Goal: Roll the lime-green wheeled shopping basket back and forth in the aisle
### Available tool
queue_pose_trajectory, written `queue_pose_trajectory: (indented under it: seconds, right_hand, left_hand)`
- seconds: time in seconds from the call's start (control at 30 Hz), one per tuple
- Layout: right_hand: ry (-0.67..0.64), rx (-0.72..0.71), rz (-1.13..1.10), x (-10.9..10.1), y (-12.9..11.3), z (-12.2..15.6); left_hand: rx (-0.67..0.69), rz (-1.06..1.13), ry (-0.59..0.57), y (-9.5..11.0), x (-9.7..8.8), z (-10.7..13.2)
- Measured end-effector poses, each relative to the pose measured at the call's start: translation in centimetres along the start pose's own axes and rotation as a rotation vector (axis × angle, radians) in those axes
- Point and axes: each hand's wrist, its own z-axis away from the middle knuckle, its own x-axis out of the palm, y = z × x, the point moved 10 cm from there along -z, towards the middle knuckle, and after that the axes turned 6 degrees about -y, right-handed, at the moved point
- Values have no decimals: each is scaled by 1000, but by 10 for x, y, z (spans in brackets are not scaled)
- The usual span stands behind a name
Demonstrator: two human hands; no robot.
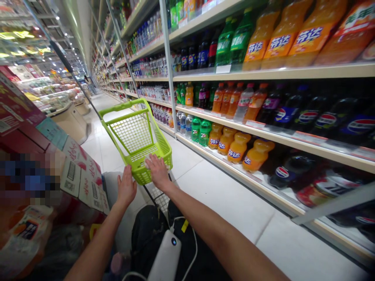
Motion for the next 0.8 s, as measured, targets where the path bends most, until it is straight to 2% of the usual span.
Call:
queue_pose_trajectory:
  seconds: [0.1,0.17,0.23,0.4,0.53,0.63,0.8]
  right_hand:
    - [-49,-100,-2,17,-32,0]
    - [-63,-129,6,21,-37,0]
    - [-66,-114,18,17,-26,-2]
    - [-20,63,59,-4,21,-4]
    - [-27,-31,52,-3,10,-3]
    - [-50,-90,49,1,4,-6]
    - [-126,22,52,-6,17,-7]
  left_hand:
    - [-1,-61,-23,1,2,3]
    - [8,-119,-43,3,3,6]
    - [11,-172,-62,4,4,9]
    - [-18,-220,-98,12,6,9]
    - [-52,-227,-97,17,6,8]
    - [-28,-250,-86,18,5,7]
    - [5,-227,-102,22,0,11]
